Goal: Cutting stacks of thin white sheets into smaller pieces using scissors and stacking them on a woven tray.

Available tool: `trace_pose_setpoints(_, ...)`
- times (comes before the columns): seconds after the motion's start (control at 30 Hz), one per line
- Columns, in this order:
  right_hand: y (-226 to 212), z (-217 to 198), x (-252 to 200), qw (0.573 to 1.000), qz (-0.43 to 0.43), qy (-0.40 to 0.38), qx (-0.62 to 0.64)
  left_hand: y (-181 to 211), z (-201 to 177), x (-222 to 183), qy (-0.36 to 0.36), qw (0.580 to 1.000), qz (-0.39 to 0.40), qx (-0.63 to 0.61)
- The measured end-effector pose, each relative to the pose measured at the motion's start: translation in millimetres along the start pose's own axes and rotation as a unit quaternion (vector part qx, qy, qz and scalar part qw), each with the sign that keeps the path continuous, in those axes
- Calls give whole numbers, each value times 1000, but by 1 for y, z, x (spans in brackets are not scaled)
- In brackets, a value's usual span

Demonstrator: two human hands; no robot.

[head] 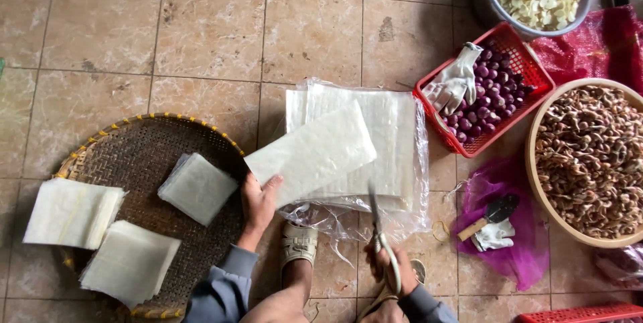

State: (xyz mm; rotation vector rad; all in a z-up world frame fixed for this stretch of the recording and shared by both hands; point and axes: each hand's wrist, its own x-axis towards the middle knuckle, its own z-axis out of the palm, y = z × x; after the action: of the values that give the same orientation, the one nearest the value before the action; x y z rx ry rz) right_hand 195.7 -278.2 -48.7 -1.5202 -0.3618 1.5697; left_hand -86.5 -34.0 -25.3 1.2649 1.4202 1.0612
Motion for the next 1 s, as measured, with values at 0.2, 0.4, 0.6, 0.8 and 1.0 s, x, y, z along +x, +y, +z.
trace_pose_setpoints(0.2,-5,27,4,990,19,-121,-67,1,13,-1,-39,997,12,-70)
trace_pose_setpoints(0.4,-15,39,44,978,20,-197,-59,1,23,-12,-80,986,-17,-146)
trace_pose_setpoints(0.6,-38,52,47,977,18,-172,-125,1,22,-11,-79,987,-29,-136)
trace_pose_setpoints(0.8,-46,55,42,979,43,-148,-134,5,23,-13,-92,981,-30,-167)
trace_pose_setpoints(1.0,-68,74,26,970,103,-57,-211,10,24,-11,-107,979,-34,-167)
